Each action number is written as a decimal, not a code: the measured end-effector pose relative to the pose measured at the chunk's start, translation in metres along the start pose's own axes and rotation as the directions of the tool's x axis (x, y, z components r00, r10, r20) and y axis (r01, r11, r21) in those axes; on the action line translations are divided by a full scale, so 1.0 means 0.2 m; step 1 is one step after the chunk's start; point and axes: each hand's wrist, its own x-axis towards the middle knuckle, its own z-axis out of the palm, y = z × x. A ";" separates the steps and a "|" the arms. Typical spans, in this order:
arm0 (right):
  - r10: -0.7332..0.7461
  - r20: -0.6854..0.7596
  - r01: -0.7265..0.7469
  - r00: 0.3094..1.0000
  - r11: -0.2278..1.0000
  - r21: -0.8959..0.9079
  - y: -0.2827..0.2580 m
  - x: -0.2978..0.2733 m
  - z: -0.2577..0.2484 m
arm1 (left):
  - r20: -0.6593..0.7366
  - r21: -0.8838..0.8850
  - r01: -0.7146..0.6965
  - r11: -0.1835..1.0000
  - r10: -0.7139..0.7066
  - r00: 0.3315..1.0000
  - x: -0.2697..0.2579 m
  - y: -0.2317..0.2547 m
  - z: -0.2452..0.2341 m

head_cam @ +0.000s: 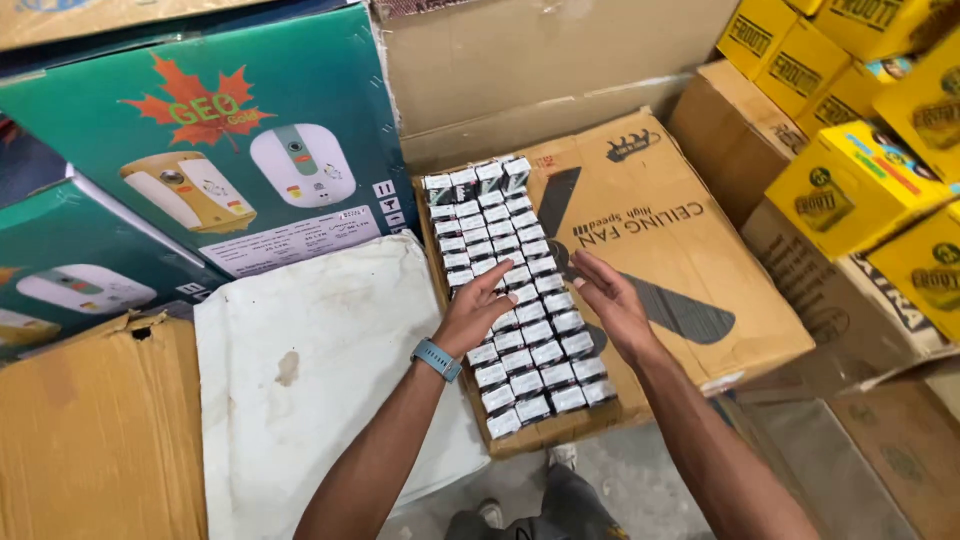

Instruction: The person repeatedly picks up small white boxes from a pile on an orange surface and places them in neat rows on top of a larger cardboard box. The person continues this process throughout the clip, building up a stack of boxes.

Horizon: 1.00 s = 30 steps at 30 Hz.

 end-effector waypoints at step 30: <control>-0.120 -0.796 -0.066 0.594 0.978 -0.198 -0.05 -2.51 -0.49 | 0.943 0.098 -0.185 0.978 -0.032 0.332 -0.88 -0.01 1.57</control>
